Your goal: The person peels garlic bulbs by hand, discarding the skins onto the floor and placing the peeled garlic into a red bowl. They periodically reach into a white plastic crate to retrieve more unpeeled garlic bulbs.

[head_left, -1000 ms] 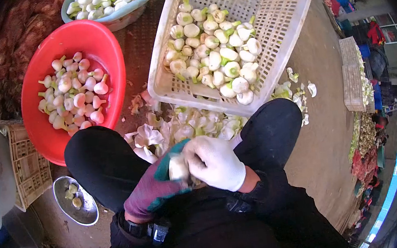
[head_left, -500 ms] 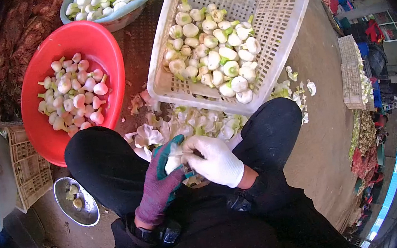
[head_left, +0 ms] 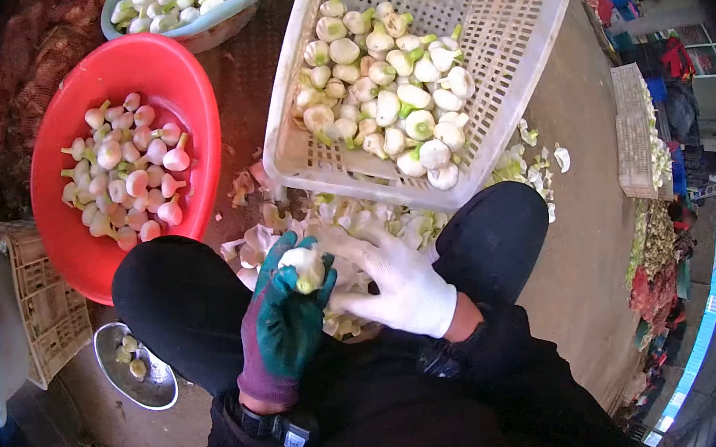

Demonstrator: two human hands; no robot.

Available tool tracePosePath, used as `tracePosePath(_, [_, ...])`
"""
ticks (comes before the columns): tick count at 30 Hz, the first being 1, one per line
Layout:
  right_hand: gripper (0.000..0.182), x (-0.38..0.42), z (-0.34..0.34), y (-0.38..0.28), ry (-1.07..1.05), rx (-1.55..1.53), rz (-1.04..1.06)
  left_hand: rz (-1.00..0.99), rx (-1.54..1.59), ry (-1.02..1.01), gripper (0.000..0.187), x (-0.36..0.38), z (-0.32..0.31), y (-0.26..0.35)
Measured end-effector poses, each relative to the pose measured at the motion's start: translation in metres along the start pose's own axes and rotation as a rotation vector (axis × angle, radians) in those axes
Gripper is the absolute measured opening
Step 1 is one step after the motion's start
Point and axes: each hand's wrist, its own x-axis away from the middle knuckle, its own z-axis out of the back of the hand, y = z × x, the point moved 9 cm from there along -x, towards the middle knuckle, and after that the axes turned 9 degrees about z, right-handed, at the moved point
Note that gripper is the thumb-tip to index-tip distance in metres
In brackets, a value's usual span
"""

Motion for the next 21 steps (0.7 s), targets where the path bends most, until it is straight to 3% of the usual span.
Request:
tracePosePath(5, [0.032, -0.023, -0.005, -0.013, 0.109, 0.033, 0.139, -0.076, -0.298, 0.075, 0.045, -0.003, 0.001, 0.005])
tracePosePath(6, [0.027, -0.02, -0.006, -0.012, 0.137, 0.011, 0.15, -0.023, -0.135, 0.066, 0.045, -0.004, 0.006, 0.002])
tracePosePath(11, [0.017, 0.008, -0.009, 0.004, 0.134, 0.013, 0.068, -0.034, 0.051, 0.026, 0.045, -0.011, 0.013, 0.006])
tracePosePath(14, [0.018, 0.037, -0.038, 0.04, -0.206, 0.114, -0.105, -0.072, 0.147, -0.042, 0.047, -0.02, 0.014, 0.026])
tracePosePath(15, [0.018, 0.042, -0.038, 0.052, -0.205, 0.126, -0.108, -0.093, 0.224, -0.083, 0.048, -0.024, 0.014, 0.042])
tracePosePath(17, [0.028, 0.063, -0.061, 0.087, -0.629, 0.386, -0.259, -0.329, 0.168, -0.02, 0.046, -0.017, 0.005, 0.109])
tracePosePath(19, [0.037, 0.022, -0.027, 0.094, -0.532, 0.467, -0.303, -0.231, 0.454, -0.207, 0.045, -0.01, -0.009, 0.146])
tracePosePath(21, [0.034, -0.027, -0.001, 0.115, -0.327, 0.554, -0.25, -0.175, 0.434, -0.249, 0.05, -0.008, 0.003, 0.15])
